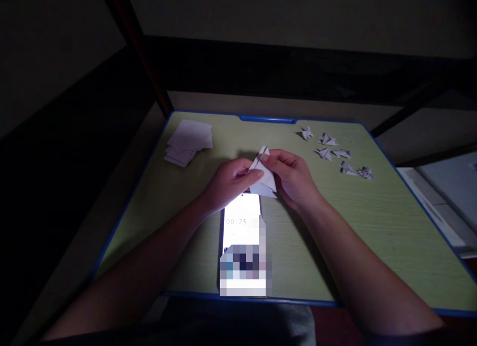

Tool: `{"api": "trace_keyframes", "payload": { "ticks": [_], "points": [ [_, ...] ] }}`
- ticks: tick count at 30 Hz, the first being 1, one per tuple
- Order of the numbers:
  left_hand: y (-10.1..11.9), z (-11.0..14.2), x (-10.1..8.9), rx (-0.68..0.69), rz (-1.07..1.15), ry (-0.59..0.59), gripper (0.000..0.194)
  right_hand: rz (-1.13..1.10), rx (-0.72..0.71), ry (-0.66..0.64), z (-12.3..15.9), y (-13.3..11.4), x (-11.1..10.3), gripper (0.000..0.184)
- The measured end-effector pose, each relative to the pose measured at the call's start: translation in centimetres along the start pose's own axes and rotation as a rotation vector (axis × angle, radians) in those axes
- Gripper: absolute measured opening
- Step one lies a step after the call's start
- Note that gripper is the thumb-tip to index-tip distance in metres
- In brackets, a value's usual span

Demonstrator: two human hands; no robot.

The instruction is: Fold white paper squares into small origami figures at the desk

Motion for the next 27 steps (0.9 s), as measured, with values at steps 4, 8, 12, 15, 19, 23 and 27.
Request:
{"api": "trace_keyframes", "payload": {
  "ticks": [4,8,12,15,19,23,27],
  "points": [
    [-0.39,-0.10,-0.05,-0.017,-0.038,0.003,0.020,0.021,-0.030,0.027,0.02,0.02,0.03,0.017],
    [-0.50,-0.01,-0.11,-0.004,-0.063,0.020,0.020,0.032,-0.036,0.011,-0.06,0.08,0.11,0.020],
    [-0.25,0.07,0.03,0.035,-0.083,0.008,0.021,0.020,-0.016,0.017,-0.19,0.19,-0.02,0.022],
    [-0.20,0.06,0.07,0.047,-0.119,0.000,0.023,0.019,-0.018,0.041,-0.21,0.13,-0.11,0.023],
    [-0.14,0.08,0.11,0.043,-0.151,-0.023,0.025,-0.003,-0.041,0.062,-0.20,0.01,-0.12,0.021],
    [0.06,0.18,0.12,0.061,-0.186,-0.026,0.026,-0.001,-0.057,0.088,-0.26,0.06,-0.20,0.020],
    [-0.37,0.21,0.26,0.003,-0.098,-0.042,0.021,0.014,-0.117,0.128,-0.23,-0.15,-0.37,0.019]
  ]
}}
Point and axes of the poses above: each hand's wrist, its own z-axis away from the middle knuckle, its own x-axis out of the palm, y = z × x, the point moved 4 cm from there along -z, towards the middle knuckle, and after that the axes turned 1 degree about x, right-handed, at the moved point
